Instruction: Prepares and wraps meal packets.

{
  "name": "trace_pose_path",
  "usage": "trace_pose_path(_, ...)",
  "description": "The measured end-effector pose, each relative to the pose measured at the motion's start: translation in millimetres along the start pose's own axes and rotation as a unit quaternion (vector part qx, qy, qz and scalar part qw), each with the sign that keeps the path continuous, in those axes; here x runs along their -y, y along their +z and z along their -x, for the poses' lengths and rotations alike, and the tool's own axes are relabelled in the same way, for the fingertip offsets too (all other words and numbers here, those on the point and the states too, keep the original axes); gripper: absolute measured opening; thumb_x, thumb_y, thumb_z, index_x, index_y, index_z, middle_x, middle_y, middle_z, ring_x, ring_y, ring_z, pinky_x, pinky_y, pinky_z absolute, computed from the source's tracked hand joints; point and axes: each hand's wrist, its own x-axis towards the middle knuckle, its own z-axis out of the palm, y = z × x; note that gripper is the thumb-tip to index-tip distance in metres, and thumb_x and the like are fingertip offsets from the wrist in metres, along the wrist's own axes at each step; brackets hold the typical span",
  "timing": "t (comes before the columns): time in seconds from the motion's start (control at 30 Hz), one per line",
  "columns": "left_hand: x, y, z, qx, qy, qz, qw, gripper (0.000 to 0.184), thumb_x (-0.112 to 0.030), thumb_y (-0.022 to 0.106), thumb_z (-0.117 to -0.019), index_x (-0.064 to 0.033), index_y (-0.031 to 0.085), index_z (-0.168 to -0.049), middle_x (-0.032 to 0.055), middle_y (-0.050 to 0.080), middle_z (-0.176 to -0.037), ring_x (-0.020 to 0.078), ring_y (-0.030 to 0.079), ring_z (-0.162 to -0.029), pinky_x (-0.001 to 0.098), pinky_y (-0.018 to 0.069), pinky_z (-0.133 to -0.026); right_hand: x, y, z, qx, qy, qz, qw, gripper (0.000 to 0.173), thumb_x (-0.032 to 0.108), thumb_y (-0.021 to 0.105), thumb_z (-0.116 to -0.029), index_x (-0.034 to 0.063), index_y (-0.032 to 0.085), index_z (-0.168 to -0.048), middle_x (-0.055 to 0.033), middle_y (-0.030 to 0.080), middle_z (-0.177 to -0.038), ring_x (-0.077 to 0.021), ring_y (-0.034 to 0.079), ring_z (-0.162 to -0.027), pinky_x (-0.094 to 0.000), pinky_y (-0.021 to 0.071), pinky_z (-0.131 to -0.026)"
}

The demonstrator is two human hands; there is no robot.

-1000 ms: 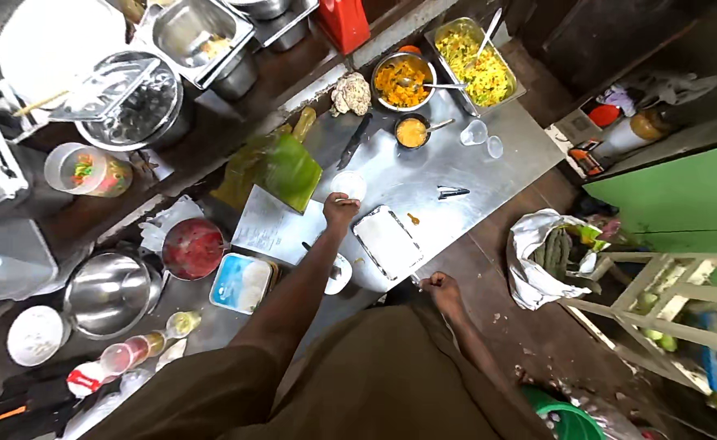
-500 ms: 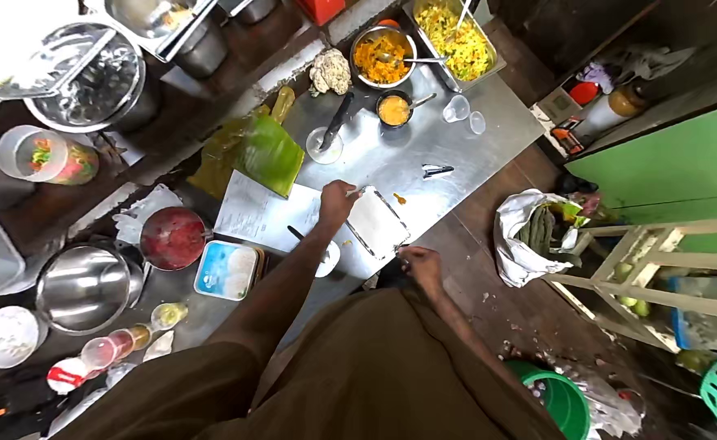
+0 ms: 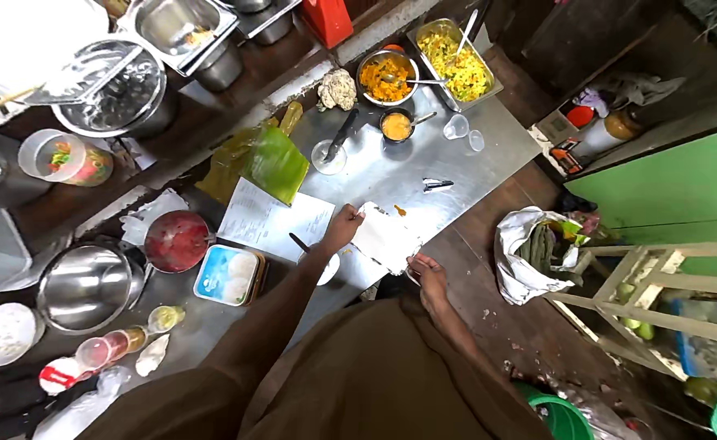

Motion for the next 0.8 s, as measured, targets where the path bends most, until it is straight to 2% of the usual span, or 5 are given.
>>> trace_pose_path(0.17,5,6,50,-0.018,-0.04,0.064,0.997,0.033,-0.032,0.06,-0.1045,0.0001,0.061,-0.112,0.0186,0.067,-0.094,0.0295,0.067,-0.082,0.0522,0.0567,-0.077,69,-2,-7,0.01,-0.092,0.101,0.991,0.026,0.015,0.081,-0.0885,0.0054,0.075,-0.112,-0.0073,0.076,-0.095,-0.018,0.071,-0.081,-0.0374,0.061,-0.075)
trace_pose_path(0.3,-4,1,86,0.002,-0.118,0.181,0.976,0.032,-0.023,0.074,-0.097,0.0022,0.064,-0.113,0.0184,0.072,-0.103,0.029,0.075,-0.089,0.0489,0.0641,-0.084,125,26,-55,0.081,-0.166,0.186,0.965,0.025,0.006,0.082,-0.0845,0.0022,0.076,-0.108,-0.0095,0.075,-0.087,-0.0174,0.069,-0.068,-0.0356,0.0599,-0.063)
trace_pose_path(0.47,-1,-5,62,-0.156,-0.129,0.243,0.949,0.03,-0.016,0.085,-0.0854,0.0004,0.066,-0.102,0.0147,0.073,-0.094,0.0276,0.075,-0.081,0.0487,0.0656,-0.078,172,102,-121,0.184,-0.22,0.274,0.918,0.025,0.007,0.084,-0.083,0.0045,0.077,-0.107,-0.0068,0.077,-0.088,-0.0161,0.072,-0.074,-0.0378,0.0618,-0.07)
trace_pose_path(0.63,-8,-22,11,-0.238,-0.143,0.183,0.943,0.061,-0.018,0.086,-0.0835,-0.0069,0.056,-0.135,0.0133,0.075,-0.092,0.0264,0.074,-0.077,0.0487,0.0635,-0.072,193,171,-189,0.219,-0.229,0.39,0.865,0.018,0.013,0.079,-0.0876,0.0074,0.077,-0.105,-0.007,0.076,-0.092,-0.0183,0.072,-0.081,-0.044,0.0614,-0.078)
trace_pose_path(0.8,3,-46,-31,-0.18,-0.215,0.055,0.958,0.068,-0.031,0.085,-0.0813,-0.0085,0.056,-0.139,0.0136,0.075,-0.1,0.0283,0.074,-0.091,0.0527,0.0601,-0.087,235,219,-204,0.275,-0.231,0.552,0.753,0.021,0.022,0.063,-0.099,0.0163,0.076,-0.114,-0.0072,0.076,-0.106,-0.0252,0.073,-0.098,-0.0567,0.0583,-0.09)
